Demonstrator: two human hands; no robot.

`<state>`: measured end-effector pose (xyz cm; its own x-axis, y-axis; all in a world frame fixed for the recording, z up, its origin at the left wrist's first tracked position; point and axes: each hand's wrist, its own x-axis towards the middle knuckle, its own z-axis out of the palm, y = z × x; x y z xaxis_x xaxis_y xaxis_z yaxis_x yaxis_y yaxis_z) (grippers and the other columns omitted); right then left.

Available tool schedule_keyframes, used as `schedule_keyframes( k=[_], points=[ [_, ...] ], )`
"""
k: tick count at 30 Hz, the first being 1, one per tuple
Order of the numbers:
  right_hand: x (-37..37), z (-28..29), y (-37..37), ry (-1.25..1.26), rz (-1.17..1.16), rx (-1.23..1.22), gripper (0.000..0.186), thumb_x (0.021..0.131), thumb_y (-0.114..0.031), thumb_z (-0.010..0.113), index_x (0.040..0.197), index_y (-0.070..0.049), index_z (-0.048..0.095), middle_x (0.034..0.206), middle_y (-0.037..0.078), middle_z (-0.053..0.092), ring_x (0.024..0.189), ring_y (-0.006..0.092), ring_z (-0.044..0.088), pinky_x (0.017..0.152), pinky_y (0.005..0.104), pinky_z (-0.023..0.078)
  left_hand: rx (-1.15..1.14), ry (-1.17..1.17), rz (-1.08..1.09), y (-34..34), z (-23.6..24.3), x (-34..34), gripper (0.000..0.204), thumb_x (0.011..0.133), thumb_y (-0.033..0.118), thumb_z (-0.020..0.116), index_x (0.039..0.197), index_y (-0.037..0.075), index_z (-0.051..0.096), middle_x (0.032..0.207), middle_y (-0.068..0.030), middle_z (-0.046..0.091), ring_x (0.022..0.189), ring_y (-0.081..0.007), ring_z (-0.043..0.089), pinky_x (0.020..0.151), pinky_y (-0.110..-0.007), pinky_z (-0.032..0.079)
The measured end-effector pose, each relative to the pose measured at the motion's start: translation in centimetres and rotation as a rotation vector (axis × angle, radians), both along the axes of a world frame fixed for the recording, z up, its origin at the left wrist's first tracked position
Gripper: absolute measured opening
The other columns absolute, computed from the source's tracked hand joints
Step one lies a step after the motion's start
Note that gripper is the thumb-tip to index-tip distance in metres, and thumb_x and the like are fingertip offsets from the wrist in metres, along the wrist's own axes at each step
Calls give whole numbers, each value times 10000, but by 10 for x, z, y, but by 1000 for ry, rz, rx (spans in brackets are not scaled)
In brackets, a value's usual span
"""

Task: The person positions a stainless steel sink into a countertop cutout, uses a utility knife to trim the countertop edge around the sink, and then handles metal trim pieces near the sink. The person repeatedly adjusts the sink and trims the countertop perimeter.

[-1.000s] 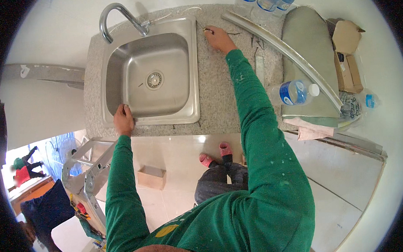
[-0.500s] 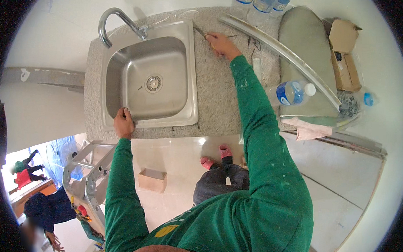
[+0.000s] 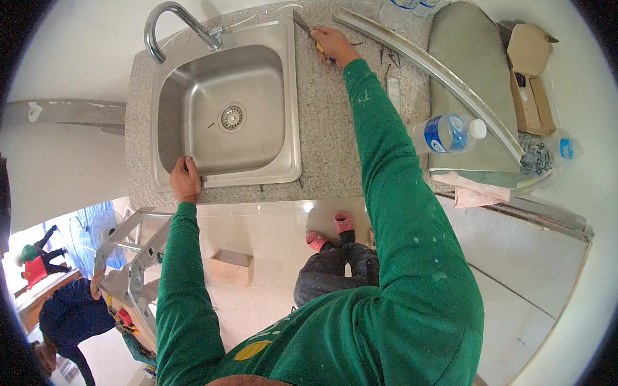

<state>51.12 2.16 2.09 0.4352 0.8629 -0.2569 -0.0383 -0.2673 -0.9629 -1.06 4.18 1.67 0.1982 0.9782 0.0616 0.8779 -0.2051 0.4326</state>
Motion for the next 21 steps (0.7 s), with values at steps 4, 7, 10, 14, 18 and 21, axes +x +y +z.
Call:
schedule_keyframes(
  k=[4,7,10,14,18,21],
  points=[
    [-32,4,-23,9,-34,-24,380,1063,-332,573,1282,-40,677,709,24,589,462,131,492,417,326,380,15,-3,15,-3,3,-12,353,1020,333,530,1098,56,733,992,-229,743,926,-464,693,829,-535,538],
    [-26,9,-20,-9,-7,-9,419,1057,-337,578,1360,-59,657,721,22,599,461,132,491,416,329,374,-1,17,23,-1,3,-6,355,1015,340,536,1112,60,733,1001,-236,740,938,-462,693,829,-531,539],
    [-11,13,-8,-142,41,-22,447,1054,-339,574,1403,-69,643,721,16,593,466,134,489,428,333,376,36,6,13,-1,-1,-5,360,1015,345,537,1119,60,731,1003,-239,737,950,-462,690,830,-529,538],
    [-21,2,-22,-268,50,-36,463,1052,-351,570,1412,-68,638,687,13,569,472,140,487,455,337,389,-7,30,23,-1,-1,-10,360,1019,351,531,1096,58,725,1003,-233,736,959,-464,684,831,-530,535],
    [-9,0,-11,-185,65,-19,475,1050,-366,569,1414,-70,640,686,28,581,501,146,516,476,343,416,13,12,4,0,-1,-8,369,1034,356,522,1087,49,721,985,-253,729,947,-488,678,819,-541,529],
    [-4,-3,-10,-225,76,-42,480,1050,-376,571,1409,-65,642,695,37,591,520,150,535,479,352,429,25,3,11,-2,0,-5,375,1041,357,518,1080,43,719,975,-263,725,939,-502,675,814,-547,527]
  ],
)
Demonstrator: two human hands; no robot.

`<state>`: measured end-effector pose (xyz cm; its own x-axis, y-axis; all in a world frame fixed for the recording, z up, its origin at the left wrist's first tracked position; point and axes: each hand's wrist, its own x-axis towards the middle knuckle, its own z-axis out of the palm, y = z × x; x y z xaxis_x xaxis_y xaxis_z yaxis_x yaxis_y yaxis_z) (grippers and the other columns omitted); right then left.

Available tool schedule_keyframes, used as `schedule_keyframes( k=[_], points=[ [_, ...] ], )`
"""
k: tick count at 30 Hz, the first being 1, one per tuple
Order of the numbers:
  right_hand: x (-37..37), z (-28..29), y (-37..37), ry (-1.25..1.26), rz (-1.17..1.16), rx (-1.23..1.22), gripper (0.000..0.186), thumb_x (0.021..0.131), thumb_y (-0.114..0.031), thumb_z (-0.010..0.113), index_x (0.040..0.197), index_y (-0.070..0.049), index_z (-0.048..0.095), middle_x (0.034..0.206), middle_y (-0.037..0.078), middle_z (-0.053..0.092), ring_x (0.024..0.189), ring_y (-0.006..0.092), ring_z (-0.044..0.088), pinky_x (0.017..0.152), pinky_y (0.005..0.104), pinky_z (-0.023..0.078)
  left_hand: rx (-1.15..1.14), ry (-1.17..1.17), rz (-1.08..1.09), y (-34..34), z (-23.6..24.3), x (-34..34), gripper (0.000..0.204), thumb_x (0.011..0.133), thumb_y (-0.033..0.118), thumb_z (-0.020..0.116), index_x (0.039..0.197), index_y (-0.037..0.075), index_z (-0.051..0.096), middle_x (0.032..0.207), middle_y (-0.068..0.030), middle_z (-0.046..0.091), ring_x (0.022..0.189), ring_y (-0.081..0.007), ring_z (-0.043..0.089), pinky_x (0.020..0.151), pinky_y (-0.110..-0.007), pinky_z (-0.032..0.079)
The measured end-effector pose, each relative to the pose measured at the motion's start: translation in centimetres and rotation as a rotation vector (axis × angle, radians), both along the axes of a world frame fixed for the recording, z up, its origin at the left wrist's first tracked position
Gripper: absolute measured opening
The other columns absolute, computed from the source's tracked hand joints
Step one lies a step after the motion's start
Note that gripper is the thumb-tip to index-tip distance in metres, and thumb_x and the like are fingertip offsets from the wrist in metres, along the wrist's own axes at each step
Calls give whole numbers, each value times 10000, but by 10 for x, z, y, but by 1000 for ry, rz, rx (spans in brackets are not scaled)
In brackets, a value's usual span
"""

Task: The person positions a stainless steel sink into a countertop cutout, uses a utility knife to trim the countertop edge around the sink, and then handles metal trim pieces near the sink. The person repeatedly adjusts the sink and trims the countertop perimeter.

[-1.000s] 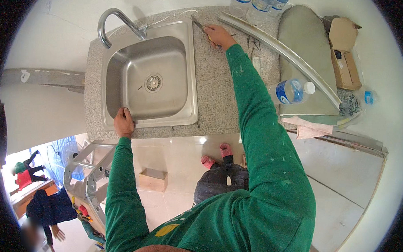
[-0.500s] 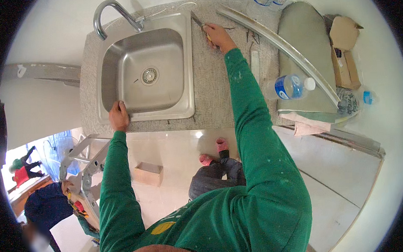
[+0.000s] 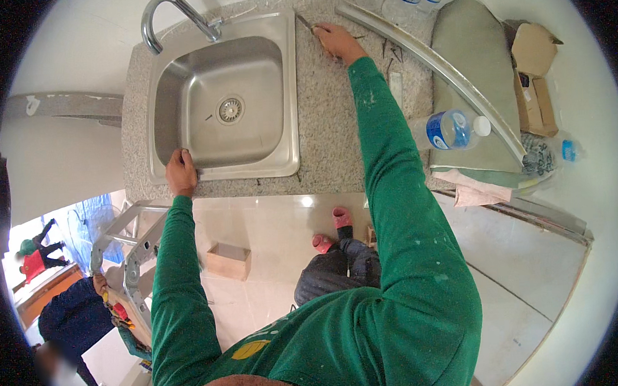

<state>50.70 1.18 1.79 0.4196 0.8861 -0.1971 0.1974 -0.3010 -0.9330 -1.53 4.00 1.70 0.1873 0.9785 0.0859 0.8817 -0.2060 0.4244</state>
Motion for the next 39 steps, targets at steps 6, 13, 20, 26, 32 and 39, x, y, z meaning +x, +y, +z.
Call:
schedule_keyframes(
  k=[6,13,20,26,32,39],
  points=[
    [-6,4,8,-60,11,27,495,1044,-385,579,1402,-48,642,699,51,608,524,164,545,485,355,455,-27,-2,-1,2,0,-3,374,1041,357,516,1065,43,718,988,-272,719,947,-509,665,819,-552,520],
    [-15,-2,-2,-104,-2,24,466,1050,-361,566,1371,-34,654,704,39,601,500,170,537,474,357,450,7,24,2,3,-2,-6,337,1020,343,543,1053,64,729,960,-233,732,911,-469,681,795,-535,530],
    [1,3,12,-35,-3,60,445,1050,-360,563,1345,-42,667,707,42,605,482,156,530,451,372,419,5,-12,-3,4,-7,0,335,1018,343,546,1055,63,725,955,-228,733,904,-464,684,790,-535,529],
    [-13,5,3,-15,-21,49,425,1040,-371,585,1297,-47,686,719,43,625,477,149,518,454,362,419,13,0,-8,3,-5,-11,331,1018,341,544,1045,63,722,942,-224,731,895,-460,685,782,-538,529],
    [8,-5,27,-9,9,76,441,1020,-377,600,1303,-49,685,771,57,661,525,146,566,504,373,465,4,21,-27,6,-9,-3,330,1021,342,536,1041,69,720,943,-215,734,894,-458,683,778,-540,525],
    [-67,-23,-45,-381,-158,169,404,1014,-305,553,1277,-24,678,1092,240,734,982,422,706,879,484,552,-1,24,-27,5,-8,-4,327,1021,337,532,1046,71,721,964,-220,730,918,-449,680,803,-540,516]
  ],
)
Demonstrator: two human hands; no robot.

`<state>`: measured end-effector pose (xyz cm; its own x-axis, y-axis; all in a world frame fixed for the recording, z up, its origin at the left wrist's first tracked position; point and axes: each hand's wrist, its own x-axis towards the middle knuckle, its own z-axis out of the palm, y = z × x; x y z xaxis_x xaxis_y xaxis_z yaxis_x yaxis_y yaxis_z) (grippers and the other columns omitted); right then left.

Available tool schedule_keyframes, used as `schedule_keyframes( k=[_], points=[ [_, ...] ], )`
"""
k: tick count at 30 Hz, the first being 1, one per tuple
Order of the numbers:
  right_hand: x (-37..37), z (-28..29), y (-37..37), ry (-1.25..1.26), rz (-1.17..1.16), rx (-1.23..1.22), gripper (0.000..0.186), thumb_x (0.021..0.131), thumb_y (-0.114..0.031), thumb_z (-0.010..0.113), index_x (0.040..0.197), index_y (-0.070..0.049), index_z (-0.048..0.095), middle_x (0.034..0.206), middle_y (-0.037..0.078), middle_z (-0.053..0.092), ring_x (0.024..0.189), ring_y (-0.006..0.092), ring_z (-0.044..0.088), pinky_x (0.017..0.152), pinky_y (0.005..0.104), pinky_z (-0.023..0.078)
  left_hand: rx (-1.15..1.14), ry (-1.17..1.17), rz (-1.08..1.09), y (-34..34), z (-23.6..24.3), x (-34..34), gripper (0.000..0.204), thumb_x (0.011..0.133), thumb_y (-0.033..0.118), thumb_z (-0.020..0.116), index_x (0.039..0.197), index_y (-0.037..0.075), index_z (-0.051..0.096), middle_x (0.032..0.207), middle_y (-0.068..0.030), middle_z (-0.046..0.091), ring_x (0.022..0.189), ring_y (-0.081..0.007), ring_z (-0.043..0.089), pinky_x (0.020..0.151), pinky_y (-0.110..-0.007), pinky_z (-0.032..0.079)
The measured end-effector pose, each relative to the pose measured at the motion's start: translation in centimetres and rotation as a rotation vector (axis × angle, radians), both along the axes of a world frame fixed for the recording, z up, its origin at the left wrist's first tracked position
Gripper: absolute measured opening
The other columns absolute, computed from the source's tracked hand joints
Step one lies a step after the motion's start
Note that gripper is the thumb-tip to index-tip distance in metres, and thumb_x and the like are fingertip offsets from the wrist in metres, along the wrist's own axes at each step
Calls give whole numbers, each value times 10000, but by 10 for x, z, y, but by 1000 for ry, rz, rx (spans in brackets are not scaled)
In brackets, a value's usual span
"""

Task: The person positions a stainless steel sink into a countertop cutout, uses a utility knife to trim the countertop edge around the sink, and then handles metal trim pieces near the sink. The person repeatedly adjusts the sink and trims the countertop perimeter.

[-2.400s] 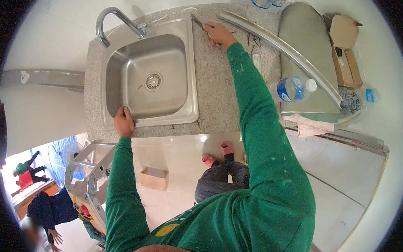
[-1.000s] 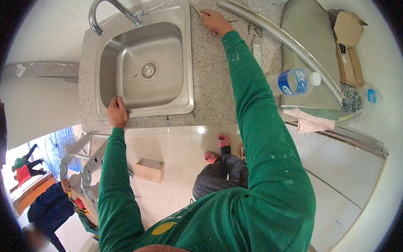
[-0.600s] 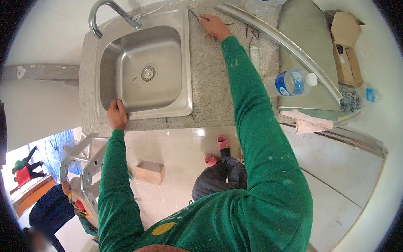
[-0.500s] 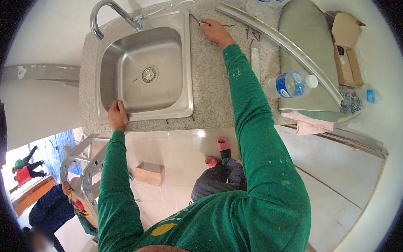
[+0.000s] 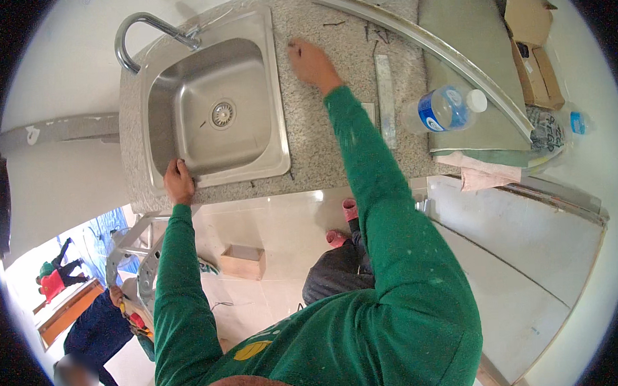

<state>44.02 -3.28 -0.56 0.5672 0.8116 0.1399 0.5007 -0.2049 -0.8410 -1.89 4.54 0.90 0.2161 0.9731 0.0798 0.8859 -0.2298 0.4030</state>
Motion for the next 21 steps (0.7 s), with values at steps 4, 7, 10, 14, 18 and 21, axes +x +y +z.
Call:
schedule_keyframes(
  k=[4,7,10,14,18,21],
  points=[
    [-72,33,-87,169,11,-138,372,1020,-268,562,1292,-32,656,1111,277,717,1033,456,689,903,496,547,23,-20,10,1,-5,-10,327,1019,332,534,1042,66,723,968,-226,727,911,-449,679,800,-541,515],
    [-96,41,-136,202,14,-123,356,1011,-227,582,1316,-51,640,1093,256,709,993,437,693,864,495,557,34,-28,-7,0,-5,-7,331,1020,331,536,1031,58,723,965,-224,729,911,-449,676,797,-541,512],
    [-106,52,-166,23,-83,-169,388,988,-197,617,1358,-81,615,1084,209,675,964,414,682,822,488,569,43,47,-14,0,-5,-2,335,1022,326,535,1026,49,723,947,-224,728,891,-452,674,780,-540,507],
    [-106,54,-184,-145,-153,-165,458,954,-156,656,1405,-117,585,1071,148,620,977,384,662,793,467,583,52,2,-28,5,-10,-12,346,1027,323,532,1014,36,725,918,-234,721,858,-455,671,757,-539,503],
    [-106,37,-192,-229,-104,-94,445,931,-121,684,1371,-114,617,1106,137,647,1002,357,663,797,452,589,59,-23,-41,7,-18,-15,357,1029,313,532,1000,17,729,909,-245,718,846,-459,672,752,-520,511],
    [-113,30,-195,-287,-93,10,425,921,-109,698,1342,-110,643,1140,133,659,996,347,665,796,447,587,115,-1,-61,6,-15,-12,359,1028,303,537,998,1,729,905,-250,718,836,-457,676,749,-505,515]
  ],
)
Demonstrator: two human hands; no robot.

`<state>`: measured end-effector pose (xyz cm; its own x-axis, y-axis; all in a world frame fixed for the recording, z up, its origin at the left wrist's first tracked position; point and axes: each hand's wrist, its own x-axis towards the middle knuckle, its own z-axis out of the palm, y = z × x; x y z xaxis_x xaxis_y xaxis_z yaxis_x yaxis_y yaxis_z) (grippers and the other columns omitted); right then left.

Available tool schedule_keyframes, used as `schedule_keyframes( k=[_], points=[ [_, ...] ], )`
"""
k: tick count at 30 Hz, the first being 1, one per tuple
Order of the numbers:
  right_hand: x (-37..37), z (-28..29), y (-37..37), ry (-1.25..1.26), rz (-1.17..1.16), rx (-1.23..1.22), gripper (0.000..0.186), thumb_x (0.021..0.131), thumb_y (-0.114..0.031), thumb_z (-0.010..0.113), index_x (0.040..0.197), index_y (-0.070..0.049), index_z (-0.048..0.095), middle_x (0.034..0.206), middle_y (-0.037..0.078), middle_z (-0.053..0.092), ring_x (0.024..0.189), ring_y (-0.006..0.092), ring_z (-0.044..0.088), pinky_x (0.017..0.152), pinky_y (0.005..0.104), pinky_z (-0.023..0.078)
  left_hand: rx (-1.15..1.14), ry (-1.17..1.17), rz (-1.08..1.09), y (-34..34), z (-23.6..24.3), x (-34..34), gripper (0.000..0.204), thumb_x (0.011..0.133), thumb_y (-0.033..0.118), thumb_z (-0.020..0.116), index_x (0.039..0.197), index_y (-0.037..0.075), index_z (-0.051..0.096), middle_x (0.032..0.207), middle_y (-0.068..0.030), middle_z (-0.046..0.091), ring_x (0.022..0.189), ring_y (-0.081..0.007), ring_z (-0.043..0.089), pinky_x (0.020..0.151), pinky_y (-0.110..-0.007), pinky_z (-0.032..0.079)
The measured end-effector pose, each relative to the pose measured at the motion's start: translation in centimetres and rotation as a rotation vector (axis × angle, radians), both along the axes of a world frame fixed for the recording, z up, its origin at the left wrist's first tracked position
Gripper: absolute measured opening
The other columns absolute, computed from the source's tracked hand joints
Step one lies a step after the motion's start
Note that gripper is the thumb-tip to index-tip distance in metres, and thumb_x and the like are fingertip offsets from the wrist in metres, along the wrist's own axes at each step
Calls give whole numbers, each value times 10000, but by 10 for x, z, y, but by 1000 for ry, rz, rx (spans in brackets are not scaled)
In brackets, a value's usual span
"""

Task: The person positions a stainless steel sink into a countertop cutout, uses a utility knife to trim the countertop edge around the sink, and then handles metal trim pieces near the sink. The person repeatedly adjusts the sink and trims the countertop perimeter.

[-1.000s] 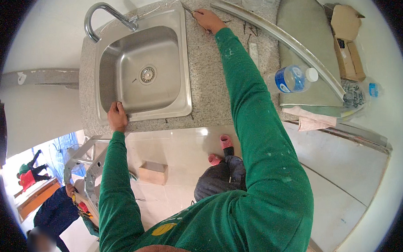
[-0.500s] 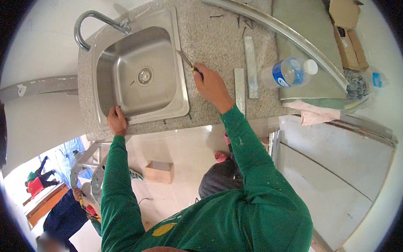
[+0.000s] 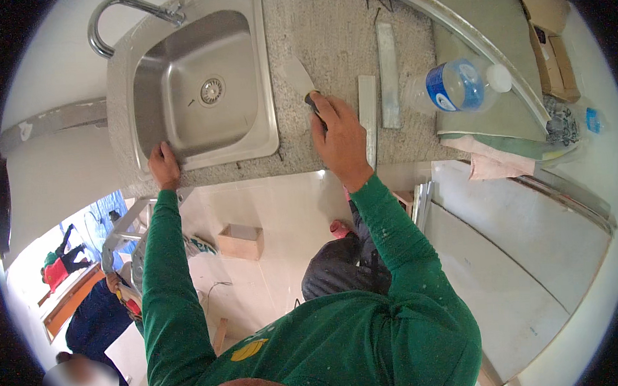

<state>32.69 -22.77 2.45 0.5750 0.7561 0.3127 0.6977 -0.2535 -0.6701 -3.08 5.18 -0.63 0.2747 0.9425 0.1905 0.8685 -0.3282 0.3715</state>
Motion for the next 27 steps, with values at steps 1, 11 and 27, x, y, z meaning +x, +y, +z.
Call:
schedule_keyframes(
  k=[1,11,27],
  points=[
    [-2,-1,0,-11,8,3,415,917,-110,703,1330,-107,654,1148,131,662,996,344,665,799,444,586,28,13,-9,0,-1,-1,359,1027,299,538,999,-4,728,903,-252,717,832,-456,677,748,-501,516],
    [-3,26,-48,-110,258,-105,402,854,-72,726,1255,-68,696,1051,119,638,955,311,642,798,414,572,-33,-54,54,-3,3,-6,399,1015,324,565,918,-47,678,832,-257,683,750,-406,658,728,-496,502],
    [-103,-16,-102,17,61,-9,383,864,-44,719,1246,-42,689,1037,159,601,988,350,642,804,444,552,136,35,-25,24,-23,-12,495,983,431,532,1109,9,758,1044,-279,732,1008,-481,683,903,-520,518]
  ],
)
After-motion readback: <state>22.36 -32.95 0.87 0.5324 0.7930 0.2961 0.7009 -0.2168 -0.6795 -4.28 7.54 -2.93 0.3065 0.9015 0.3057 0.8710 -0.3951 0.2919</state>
